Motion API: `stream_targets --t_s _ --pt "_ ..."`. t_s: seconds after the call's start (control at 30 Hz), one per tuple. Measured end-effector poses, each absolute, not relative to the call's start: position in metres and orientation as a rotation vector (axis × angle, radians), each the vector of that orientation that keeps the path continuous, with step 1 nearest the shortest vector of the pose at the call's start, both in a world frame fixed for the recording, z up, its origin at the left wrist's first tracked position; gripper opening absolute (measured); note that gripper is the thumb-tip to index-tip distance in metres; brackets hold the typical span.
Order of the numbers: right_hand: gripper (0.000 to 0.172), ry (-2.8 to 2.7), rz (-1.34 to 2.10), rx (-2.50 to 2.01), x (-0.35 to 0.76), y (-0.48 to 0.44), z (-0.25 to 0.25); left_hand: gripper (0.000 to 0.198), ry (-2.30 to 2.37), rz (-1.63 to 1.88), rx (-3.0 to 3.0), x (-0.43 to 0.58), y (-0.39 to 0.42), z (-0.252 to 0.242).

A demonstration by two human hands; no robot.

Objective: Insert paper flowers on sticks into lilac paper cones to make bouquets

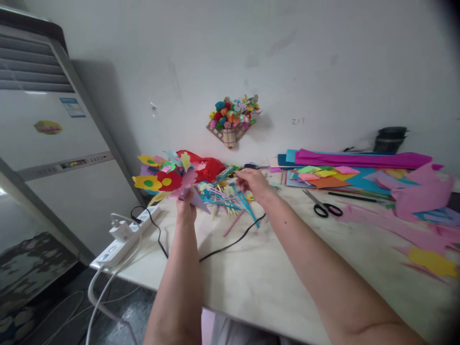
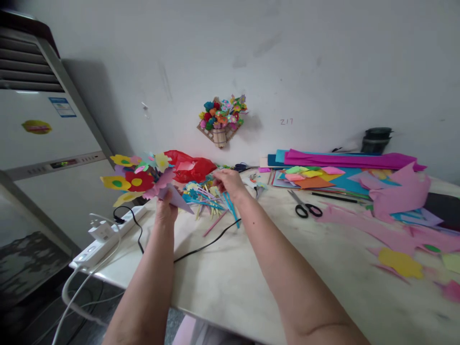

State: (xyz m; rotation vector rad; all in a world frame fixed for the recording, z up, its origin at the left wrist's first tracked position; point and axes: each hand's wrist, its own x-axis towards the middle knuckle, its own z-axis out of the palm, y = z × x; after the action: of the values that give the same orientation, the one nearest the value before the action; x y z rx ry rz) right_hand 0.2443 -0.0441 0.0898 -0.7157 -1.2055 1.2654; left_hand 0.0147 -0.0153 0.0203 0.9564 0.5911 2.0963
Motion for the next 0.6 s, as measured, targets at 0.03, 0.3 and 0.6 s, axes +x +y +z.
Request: stream_targets --t_s 0.03,0.3,0.6 --pt "0.013 -1.285 1.276 -0.749 0.238 -0.045 0.086 0.057 0.592 2.105 0.951 0.013 -0.016 0.02" --pt "0.005 -1.727 1.254 -0.996 0.202 -0.048 0.058 0.069 0.493 1.952 1.099 0.006 -0.018 0.015" --pt "0.026 -1.951 1.362 -1.042 0.18 -0.067 0.043 0.077 0.644 1.718 1.245 0.028 -0.029 0.019"
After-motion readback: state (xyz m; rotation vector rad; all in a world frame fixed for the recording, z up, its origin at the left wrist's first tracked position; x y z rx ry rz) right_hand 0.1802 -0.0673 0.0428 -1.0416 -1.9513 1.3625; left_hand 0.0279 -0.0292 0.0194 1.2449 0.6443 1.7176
